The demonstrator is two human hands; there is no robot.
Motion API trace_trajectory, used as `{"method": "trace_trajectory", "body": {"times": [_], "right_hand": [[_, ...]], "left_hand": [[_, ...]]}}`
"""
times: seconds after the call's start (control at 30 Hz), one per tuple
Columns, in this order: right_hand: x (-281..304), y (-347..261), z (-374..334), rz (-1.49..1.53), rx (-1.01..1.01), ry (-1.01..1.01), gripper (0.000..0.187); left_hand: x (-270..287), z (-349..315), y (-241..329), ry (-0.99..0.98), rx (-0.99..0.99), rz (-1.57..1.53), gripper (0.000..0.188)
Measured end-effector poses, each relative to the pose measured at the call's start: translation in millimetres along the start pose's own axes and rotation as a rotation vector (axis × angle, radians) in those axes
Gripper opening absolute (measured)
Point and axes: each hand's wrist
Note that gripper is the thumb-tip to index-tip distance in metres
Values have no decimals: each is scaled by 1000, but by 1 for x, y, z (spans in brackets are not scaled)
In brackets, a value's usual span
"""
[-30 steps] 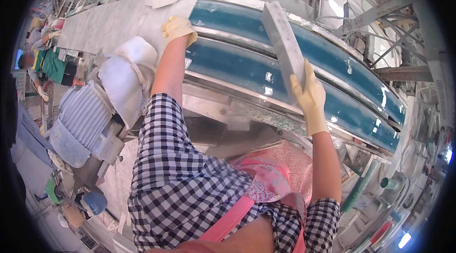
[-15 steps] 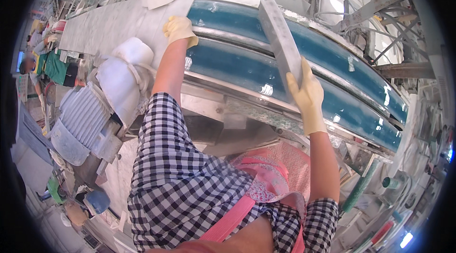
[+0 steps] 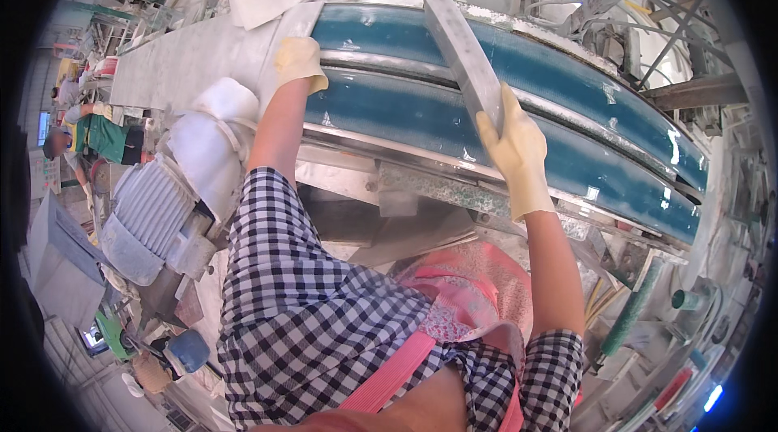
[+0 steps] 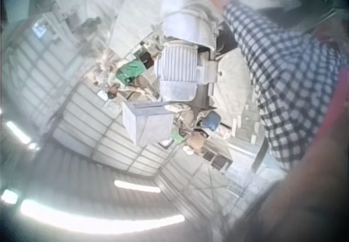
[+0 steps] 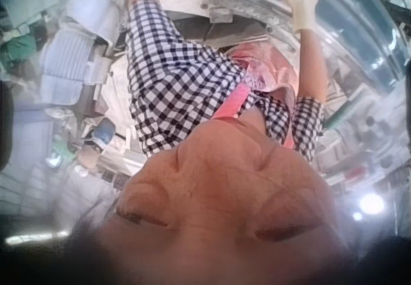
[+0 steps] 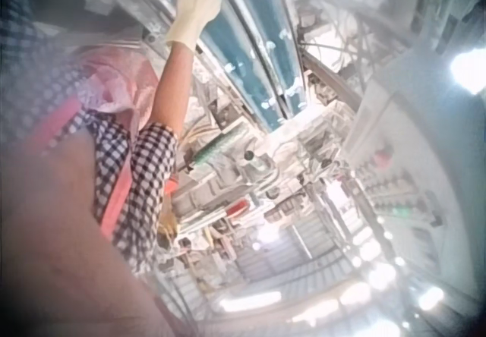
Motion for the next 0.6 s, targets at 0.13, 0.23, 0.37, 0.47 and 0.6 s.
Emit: {"method": "trace_trajectory", "body": {"times": [0.13, 0.23, 0.37, 0.47, 0.6], "right_hand": [[3, 2, 1, -7, 10, 7, 68], [7, 4, 2, 1, 15, 14, 70], [14, 6, 2, -11, 34, 4, 70], [20, 6, 0, 18, 53, 10, 71], [26, 7, 0, 26, 14, -44, 73]], "left_hand": [[8, -9, 17, 45, -52, -60, 37], [9, -11, 40, 140, -248, -118, 26], [29, -20, 60, 356, -560, -219, 12], [49, -34, 58, 91, -455, -857, 25], [31, -79, 87, -167, -436, -1694, 34]]}}
Point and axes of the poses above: each hand's wrist, its own z-axis towards the middle knuckle, its own x-axis out of the back of the hand, y = z × x, and after that the axes turned 7 degrees about -x, right-handed
